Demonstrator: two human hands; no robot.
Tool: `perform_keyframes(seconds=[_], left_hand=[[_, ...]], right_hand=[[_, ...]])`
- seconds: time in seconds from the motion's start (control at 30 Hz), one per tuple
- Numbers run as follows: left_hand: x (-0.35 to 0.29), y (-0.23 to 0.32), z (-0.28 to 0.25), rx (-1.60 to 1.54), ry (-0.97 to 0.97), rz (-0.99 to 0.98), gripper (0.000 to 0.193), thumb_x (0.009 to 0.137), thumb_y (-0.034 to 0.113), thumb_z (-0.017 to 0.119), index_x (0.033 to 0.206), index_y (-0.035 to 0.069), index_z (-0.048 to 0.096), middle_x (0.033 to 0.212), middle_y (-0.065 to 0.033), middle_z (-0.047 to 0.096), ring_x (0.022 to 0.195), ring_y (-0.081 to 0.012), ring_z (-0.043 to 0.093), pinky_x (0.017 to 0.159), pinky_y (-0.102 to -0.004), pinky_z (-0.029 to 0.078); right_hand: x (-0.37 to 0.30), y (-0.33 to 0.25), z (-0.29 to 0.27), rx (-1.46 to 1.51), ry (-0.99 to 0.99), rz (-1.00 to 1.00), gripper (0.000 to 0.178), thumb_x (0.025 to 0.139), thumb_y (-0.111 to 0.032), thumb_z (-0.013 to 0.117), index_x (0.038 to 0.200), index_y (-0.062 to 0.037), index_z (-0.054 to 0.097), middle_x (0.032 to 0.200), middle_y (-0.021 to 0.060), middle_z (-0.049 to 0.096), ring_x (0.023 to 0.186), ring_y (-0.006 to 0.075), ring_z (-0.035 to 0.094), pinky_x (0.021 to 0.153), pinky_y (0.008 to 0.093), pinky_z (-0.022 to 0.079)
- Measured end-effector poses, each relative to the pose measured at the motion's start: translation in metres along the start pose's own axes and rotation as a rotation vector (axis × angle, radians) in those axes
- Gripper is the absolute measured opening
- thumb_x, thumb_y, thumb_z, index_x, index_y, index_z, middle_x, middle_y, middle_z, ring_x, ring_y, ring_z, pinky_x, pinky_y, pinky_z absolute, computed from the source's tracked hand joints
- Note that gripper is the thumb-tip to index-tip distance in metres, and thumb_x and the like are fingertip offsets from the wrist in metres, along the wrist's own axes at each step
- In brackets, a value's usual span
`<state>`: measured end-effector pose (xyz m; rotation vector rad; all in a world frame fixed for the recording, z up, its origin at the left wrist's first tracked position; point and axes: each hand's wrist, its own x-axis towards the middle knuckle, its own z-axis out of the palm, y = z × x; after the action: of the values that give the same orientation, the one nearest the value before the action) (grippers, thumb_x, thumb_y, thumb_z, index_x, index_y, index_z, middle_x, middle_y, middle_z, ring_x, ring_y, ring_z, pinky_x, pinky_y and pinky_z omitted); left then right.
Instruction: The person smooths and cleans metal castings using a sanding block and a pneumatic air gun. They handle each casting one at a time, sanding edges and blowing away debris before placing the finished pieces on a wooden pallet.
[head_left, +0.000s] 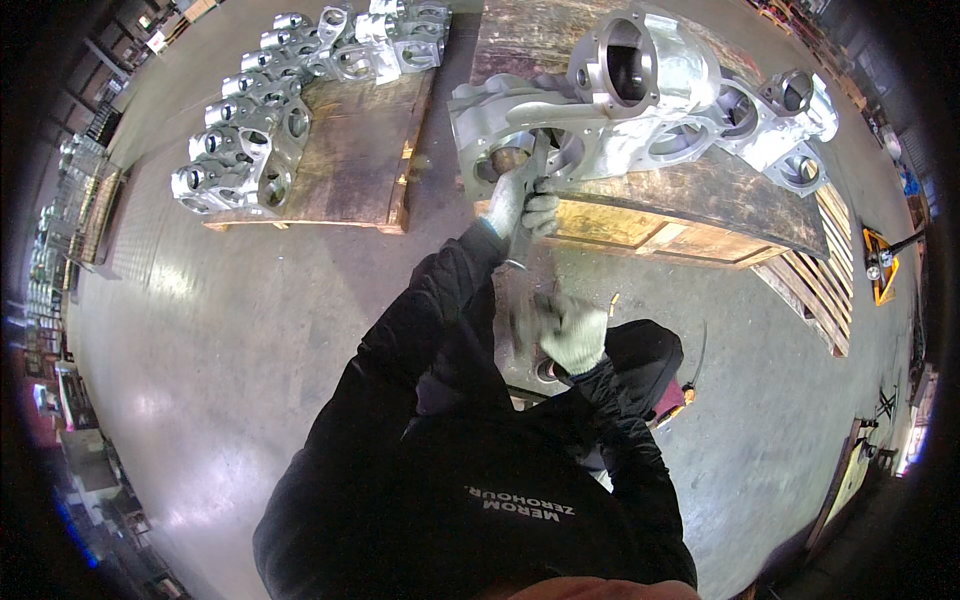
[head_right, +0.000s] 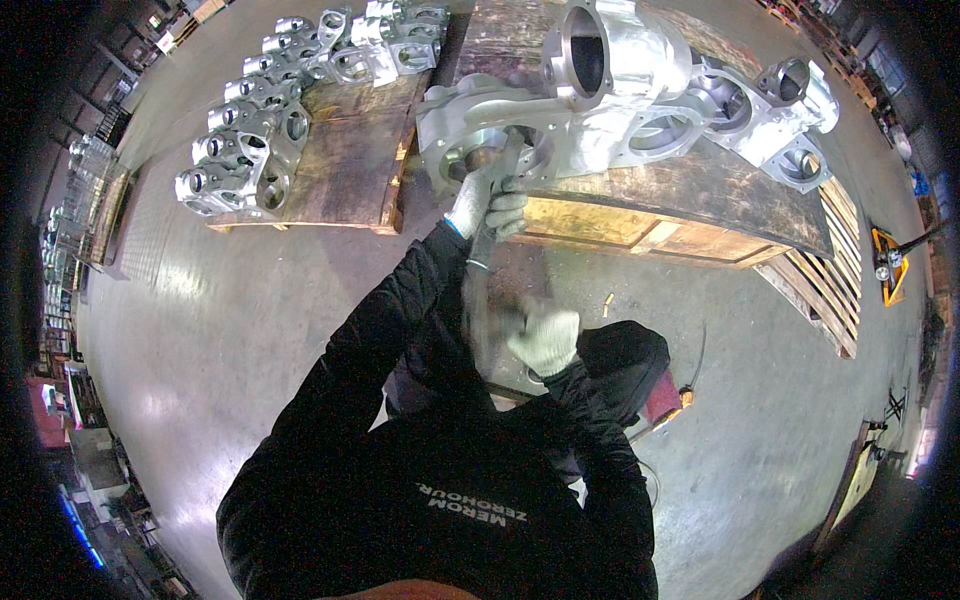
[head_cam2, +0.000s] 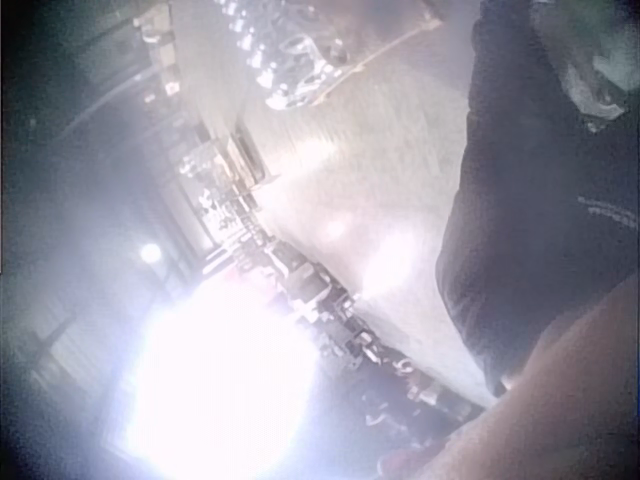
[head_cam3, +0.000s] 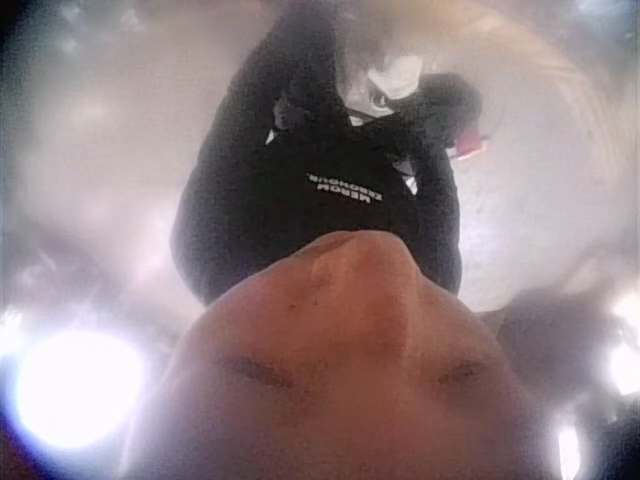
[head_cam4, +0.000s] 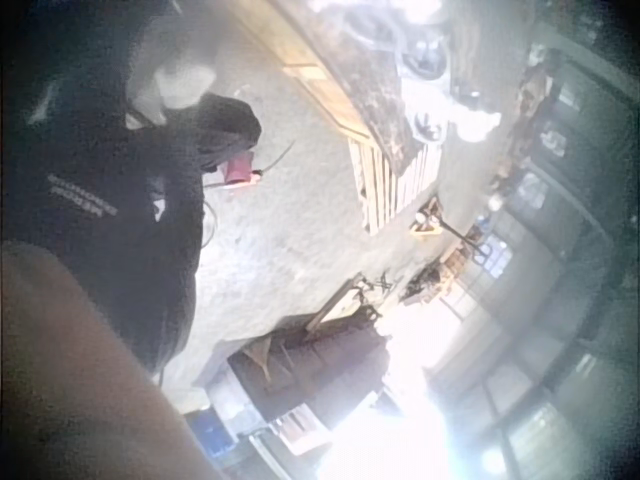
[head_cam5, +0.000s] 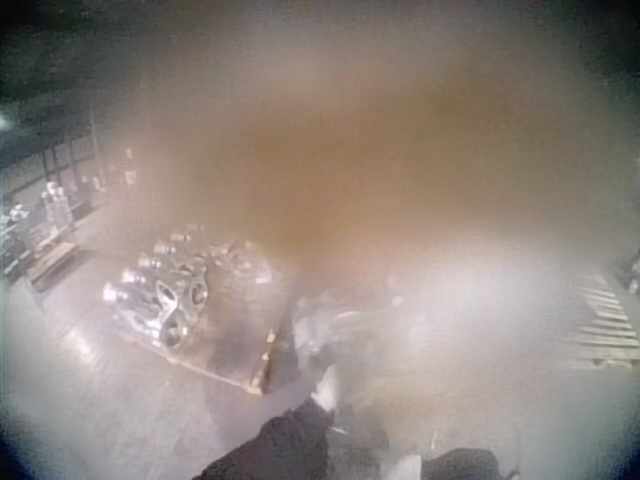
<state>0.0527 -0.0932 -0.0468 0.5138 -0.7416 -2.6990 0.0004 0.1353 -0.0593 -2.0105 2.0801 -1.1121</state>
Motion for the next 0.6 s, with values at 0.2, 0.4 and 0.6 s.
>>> perform_keyframes(seconds=[0.2,0.4,0.6], left_hand=[[-0.005,0.01,0.0,0.096,0.056,-0.05,0.041,0.101,0.048,0.042,0.074,0.017,0.042,0.052,0.0062,0.03,0.035,-0.0111,0.025,0.039,-0.029,0.027],[-0.002,0.008,-0.013,0.1,0.021,-0.05,0.043,0.1,0.052,0.042,0.075,0.017,0.042,0.051,0.0062,0.029,0.033,-0.0111,0.026,0.036,-0.0309,0.027],[0.001,0.007,-0.015,0.123,-0.026,0.007,0.046,0.098,0.057,0.043,0.077,0.017,0.044,0.051,0.0063,0.03,0.033,-0.0114,0.027,0.035,-0.0318,0.027]], right_hand=[[-0.009,-0.002,0.018,0.058,0.122,-0.279,0.024,0.068,-0.026,0.068,0.087,-0.0121,0.073,0.064,0.0111,0.062,0.056,0.0339,0.059,0.056,0.0434,0.048],[-0.004,-0.003,0.019,0.023,-0.024,0.26,0.022,0.072,-0.017,0.068,0.091,-0.0082,0.073,0.075,0.0178,0.068,0.068,0.0348,0.068,0.06,0.0404,0.054],[0.003,-0.007,0.024,0.104,0.139,-0.257,0.023,0.07,-0.026,0.069,0.085,-0.0091,0.069,0.063,0.0102,0.06,0.057,0.0309,0.063,0.052,0.0402,0.05]])
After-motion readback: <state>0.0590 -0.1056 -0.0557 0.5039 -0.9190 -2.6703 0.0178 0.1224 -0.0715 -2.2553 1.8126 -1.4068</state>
